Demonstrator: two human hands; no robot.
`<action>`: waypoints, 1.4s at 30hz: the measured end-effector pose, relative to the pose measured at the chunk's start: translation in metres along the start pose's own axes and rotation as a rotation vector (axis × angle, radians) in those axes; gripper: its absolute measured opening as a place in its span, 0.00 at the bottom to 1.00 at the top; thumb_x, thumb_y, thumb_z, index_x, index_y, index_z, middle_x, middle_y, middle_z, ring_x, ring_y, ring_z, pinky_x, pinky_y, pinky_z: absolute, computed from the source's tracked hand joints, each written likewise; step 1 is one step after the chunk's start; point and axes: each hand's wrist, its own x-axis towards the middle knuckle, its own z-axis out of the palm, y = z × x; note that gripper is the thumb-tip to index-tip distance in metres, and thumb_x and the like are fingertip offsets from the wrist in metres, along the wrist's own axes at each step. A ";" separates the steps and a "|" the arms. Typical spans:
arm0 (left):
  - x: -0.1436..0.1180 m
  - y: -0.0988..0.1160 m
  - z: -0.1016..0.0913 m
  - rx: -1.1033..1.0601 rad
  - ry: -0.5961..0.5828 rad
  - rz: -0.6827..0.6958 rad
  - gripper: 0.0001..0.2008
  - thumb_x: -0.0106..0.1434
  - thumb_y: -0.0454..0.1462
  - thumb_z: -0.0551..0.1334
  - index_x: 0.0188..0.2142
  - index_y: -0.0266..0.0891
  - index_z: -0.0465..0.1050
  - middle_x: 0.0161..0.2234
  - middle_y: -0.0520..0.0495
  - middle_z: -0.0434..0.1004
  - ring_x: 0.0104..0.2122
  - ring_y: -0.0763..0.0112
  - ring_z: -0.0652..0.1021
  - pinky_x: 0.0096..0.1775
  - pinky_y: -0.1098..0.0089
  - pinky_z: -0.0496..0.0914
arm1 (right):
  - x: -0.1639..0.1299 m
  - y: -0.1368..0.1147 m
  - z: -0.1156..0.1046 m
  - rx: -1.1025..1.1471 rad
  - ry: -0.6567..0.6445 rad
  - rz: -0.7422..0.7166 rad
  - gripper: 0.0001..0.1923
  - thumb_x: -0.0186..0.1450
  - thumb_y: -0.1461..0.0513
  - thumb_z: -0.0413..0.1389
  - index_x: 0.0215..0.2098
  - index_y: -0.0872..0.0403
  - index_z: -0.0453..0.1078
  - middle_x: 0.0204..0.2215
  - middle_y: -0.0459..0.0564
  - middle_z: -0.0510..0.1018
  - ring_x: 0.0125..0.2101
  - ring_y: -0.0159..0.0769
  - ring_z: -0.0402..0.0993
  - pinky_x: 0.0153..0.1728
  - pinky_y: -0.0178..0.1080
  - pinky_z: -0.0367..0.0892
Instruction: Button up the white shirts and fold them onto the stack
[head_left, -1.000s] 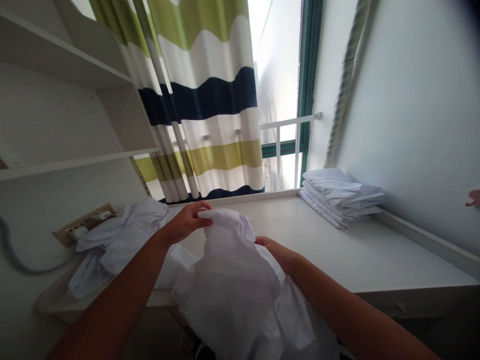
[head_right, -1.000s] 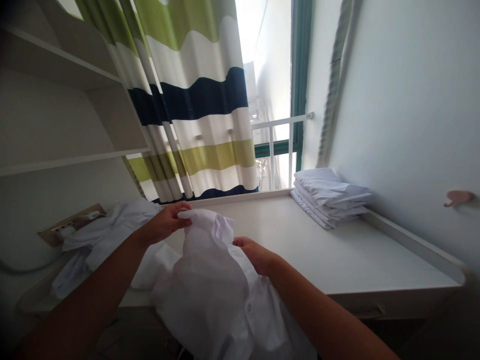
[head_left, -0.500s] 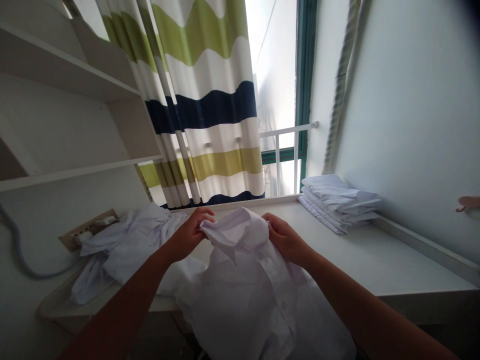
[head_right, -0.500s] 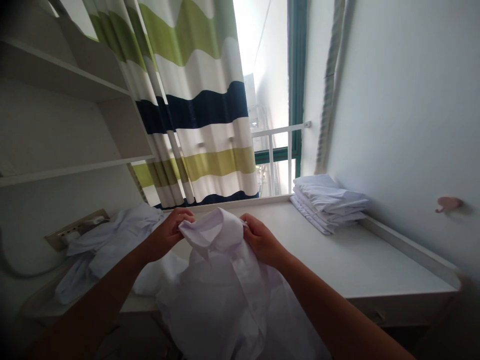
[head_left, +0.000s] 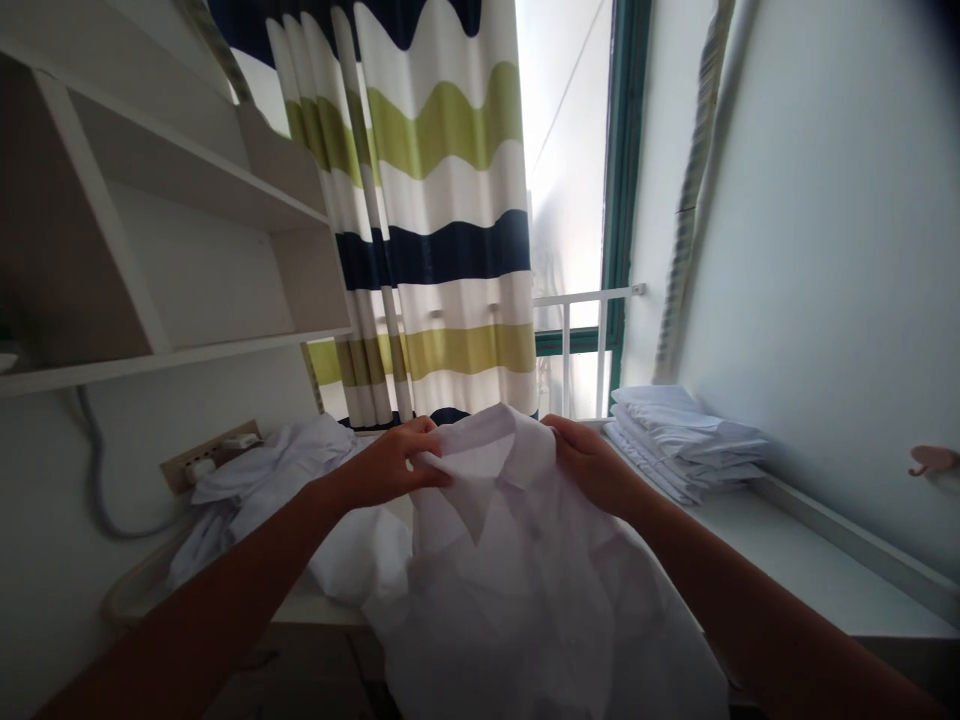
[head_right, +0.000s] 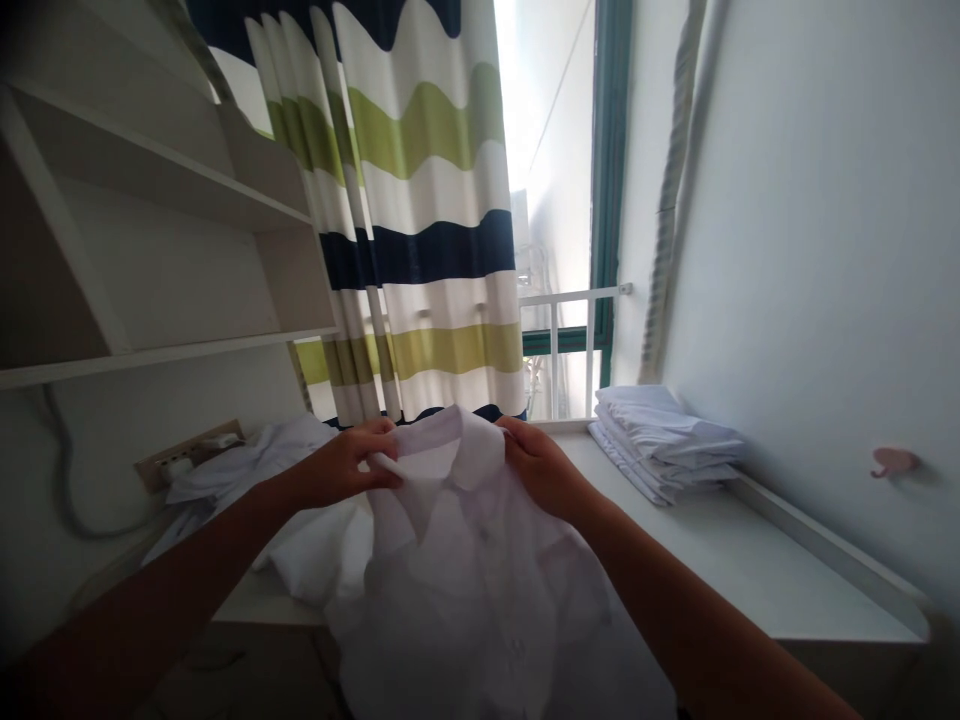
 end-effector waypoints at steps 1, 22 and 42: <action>0.001 0.001 -0.006 -0.005 -0.005 -0.012 0.15 0.59 0.49 0.67 0.31 0.38 0.79 0.40 0.45 0.70 0.38 0.64 0.74 0.40 0.70 0.69 | 0.000 -0.003 -0.002 -0.013 -0.010 0.008 0.15 0.69 0.52 0.50 0.34 0.53 0.71 0.30 0.48 0.75 0.32 0.38 0.70 0.30 0.37 0.63; -0.009 0.033 -0.059 -0.039 0.104 -0.148 0.15 0.58 0.49 0.68 0.30 0.39 0.79 0.35 0.46 0.76 0.34 0.63 0.76 0.36 0.67 0.70 | -0.001 -0.056 -0.015 0.275 -0.442 0.198 0.21 0.64 0.48 0.61 0.47 0.53 0.71 0.43 0.54 0.77 0.41 0.44 0.77 0.44 0.47 0.74; -0.031 0.053 -0.092 -0.176 0.007 -0.093 0.11 0.53 0.44 0.72 0.28 0.39 0.80 0.44 0.43 0.78 0.41 0.59 0.78 0.44 0.61 0.75 | 0.011 -0.104 -0.020 0.159 -0.372 0.038 0.20 0.61 0.49 0.64 0.41 0.56 0.75 0.37 0.53 0.79 0.38 0.41 0.77 0.41 0.45 0.75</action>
